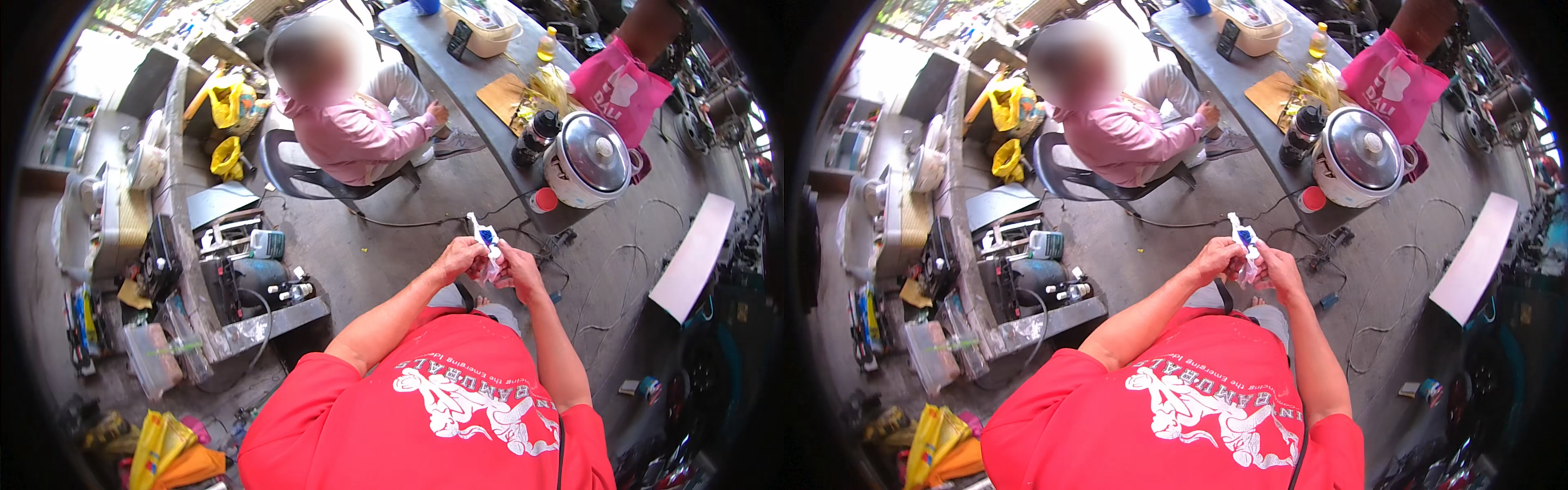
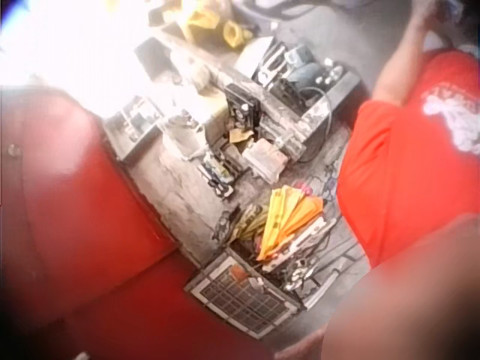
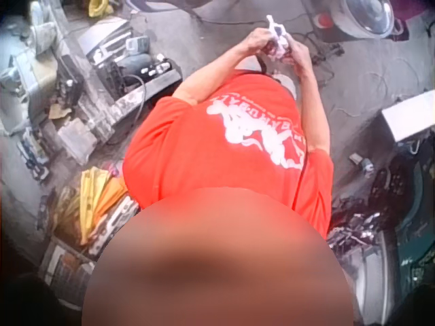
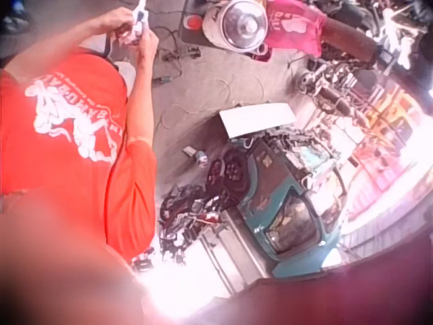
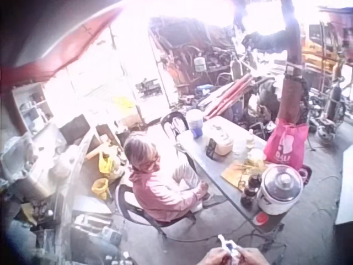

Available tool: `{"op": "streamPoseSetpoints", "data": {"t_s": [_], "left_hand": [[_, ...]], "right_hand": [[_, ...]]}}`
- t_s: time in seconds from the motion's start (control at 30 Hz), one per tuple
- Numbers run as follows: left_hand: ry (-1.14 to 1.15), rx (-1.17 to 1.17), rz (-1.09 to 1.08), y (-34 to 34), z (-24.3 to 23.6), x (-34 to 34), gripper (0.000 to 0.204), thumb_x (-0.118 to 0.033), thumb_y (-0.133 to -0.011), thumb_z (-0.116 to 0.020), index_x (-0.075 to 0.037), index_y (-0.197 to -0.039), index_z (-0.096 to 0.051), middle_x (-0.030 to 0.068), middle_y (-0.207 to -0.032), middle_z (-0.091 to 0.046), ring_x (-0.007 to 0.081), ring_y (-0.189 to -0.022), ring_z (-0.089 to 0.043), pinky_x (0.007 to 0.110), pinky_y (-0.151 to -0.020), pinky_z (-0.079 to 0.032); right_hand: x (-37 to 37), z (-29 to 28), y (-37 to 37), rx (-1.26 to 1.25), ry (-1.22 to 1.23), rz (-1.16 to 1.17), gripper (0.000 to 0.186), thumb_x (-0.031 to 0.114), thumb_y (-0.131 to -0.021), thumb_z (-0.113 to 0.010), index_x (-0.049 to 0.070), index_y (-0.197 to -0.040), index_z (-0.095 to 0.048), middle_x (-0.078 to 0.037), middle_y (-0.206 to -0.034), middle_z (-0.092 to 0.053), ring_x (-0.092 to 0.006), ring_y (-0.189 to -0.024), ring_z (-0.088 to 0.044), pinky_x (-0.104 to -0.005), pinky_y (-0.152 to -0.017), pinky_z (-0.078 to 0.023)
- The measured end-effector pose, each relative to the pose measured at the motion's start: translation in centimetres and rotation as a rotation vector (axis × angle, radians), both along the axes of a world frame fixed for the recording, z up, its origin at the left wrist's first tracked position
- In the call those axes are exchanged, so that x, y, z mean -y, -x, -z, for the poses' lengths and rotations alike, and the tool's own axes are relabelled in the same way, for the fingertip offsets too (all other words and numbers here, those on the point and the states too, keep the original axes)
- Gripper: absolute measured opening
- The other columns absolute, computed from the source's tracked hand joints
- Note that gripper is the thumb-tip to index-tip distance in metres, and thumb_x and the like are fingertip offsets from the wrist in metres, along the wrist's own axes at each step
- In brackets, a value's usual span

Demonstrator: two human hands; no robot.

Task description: The person sands a yellow car bumper with a sanding block, then wipes it with a cloth. They pour liquid from a container onto the cloth and continue wiping the surface. The person briefly interacts with another person before resuming wiping the bumper.

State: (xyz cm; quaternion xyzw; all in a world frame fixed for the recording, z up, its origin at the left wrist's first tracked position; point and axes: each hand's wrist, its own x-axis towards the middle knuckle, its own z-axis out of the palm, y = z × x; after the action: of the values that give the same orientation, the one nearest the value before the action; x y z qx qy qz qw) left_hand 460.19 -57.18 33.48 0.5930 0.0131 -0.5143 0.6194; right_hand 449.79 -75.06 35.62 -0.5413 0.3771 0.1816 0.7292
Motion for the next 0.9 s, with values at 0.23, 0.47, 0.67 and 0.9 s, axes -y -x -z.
{"op": "streamPoseSetpoints", "data": {"t_s": [0.23, 0.47, 0.67, 0.9], "left_hand": [[0.056, -0.048, 0.092, -5.0, -0.7, -0.5, 0.025, -0.025, -0.100, -0.063, -0.005, -0.086, -0.067, 0.0057, -0.071, -0.067, 0.0158, -0.057, -0.065, 0.032, -0.054, -0.054], [-0.104, -0.061, 0.198, -5.4, -1.4, -0.7, 0.045, -0.043, -0.102, -0.070, -0.006, -0.077, -0.067, 0.0043, -0.063, -0.064, 0.0150, -0.051, -0.062, 0.030, -0.048, -0.050], [-0.132, 0.037, 0.220, -5.8, -1.2, 0.1, 0.030, -0.031, -0.100, -0.072, -0.003, -0.089, -0.071, 0.0053, -0.074, -0.068, 0.0142, -0.057, -0.064, 0.031, -0.052, -0.053], [-0.076, 0.009, 0.195, -5.4, -1.0, 0.3, 0.028, -0.028, -0.103, -0.072, -0.003, -0.092, -0.067, 0.0036, -0.074, -0.065, 0.0127, -0.057, -0.060, 0.030, -0.052, -0.051]], "right_hand": [[-1.7, 1.0, -3.4, 0.138, 0.019, -0.027, 0.030, 0.031, -0.107, -0.058, 0.004, -0.103, -0.070, -0.006, -0.089, -0.074, -0.0166, -0.074, -0.074, -0.0331, -0.059, -0.061], [-2.1, 2.1, -3.3, 0.295, 0.234, -0.050, 0.019, 0.013, -0.105, -0.062, -0.004, -0.107, -0.072, -0.007, -0.086, -0.075, -0.0125, -0.073, -0.070, -0.0308, -0.063, -0.059], [-2.2, 2.2, -3.1, 0.285, 0.214, 0.062, 0.022, 0.017, -0.102, -0.070, -0.004, -0.101, -0.072, -0.006, -0.078, -0.072, -0.0115, -0.068, -0.067, -0.0291, -0.056, -0.054], [-1.5, 1.2, -2.3, 0.154, 0.114, 0.076, 0.027, 0.026, -0.104, -0.071, 0.003, -0.089, -0.069, -0.002, -0.071, -0.066, -0.0084, -0.055, -0.059, -0.0256, -0.046, -0.043]]}}
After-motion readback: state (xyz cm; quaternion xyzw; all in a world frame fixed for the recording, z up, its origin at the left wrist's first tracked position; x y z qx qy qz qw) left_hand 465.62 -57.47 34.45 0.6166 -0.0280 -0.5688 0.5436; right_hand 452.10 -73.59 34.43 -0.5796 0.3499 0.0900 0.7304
